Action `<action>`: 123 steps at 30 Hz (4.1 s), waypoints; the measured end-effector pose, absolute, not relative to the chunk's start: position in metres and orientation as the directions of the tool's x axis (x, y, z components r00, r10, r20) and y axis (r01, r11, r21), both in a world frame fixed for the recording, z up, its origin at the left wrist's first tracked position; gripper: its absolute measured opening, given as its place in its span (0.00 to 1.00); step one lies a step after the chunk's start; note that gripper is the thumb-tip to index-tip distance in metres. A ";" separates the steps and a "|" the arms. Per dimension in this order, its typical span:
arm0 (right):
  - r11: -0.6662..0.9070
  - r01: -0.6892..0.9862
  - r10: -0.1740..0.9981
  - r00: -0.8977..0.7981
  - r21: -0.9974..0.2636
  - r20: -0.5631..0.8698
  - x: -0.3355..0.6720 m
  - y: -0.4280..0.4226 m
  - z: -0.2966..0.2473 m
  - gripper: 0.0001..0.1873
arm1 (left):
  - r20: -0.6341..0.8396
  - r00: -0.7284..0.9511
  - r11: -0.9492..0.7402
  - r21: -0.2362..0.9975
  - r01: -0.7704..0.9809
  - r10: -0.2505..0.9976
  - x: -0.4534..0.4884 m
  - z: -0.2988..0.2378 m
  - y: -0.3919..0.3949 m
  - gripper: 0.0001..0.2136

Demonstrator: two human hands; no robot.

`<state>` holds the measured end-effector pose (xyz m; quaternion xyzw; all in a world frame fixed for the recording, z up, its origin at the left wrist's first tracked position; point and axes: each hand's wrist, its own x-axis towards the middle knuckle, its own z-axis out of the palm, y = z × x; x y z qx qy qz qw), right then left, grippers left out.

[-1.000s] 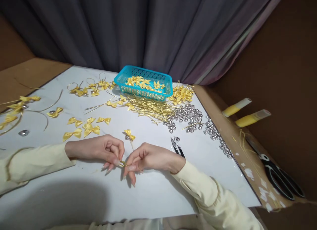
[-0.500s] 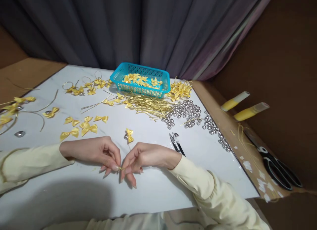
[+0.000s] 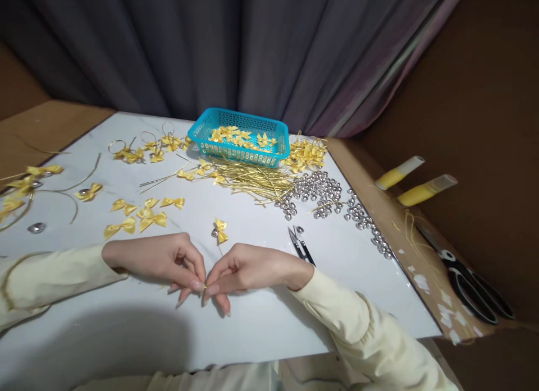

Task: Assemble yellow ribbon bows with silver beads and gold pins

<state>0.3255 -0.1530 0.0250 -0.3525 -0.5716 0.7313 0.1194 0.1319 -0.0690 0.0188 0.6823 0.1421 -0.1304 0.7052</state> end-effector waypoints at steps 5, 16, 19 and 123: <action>-0.311 0.268 0.547 -0.734 -0.912 -0.402 0.325 -0.152 0.029 0.14 | -0.363 0.932 0.027 0.931 0.363 0.002 0.132 0.017 -0.069 0.08; -0.380 0.317 0.470 -0.743 -0.869 -0.477 0.322 -0.150 0.034 0.10 | -0.398 0.917 0.041 0.916 0.399 -0.040 0.131 0.019 -0.070 0.08; -0.394 0.277 0.455 -0.770 -0.876 -0.448 0.322 -0.150 0.033 0.10 | -0.400 0.916 0.028 0.916 0.401 -0.043 0.131 0.020 -0.070 0.07; 0.257 0.458 0.964 -0.181 -0.851 0.194 0.359 -0.164 0.071 0.07 | 0.485 0.792 -0.761 0.647 -0.039 0.372 0.175 0.047 -0.080 0.10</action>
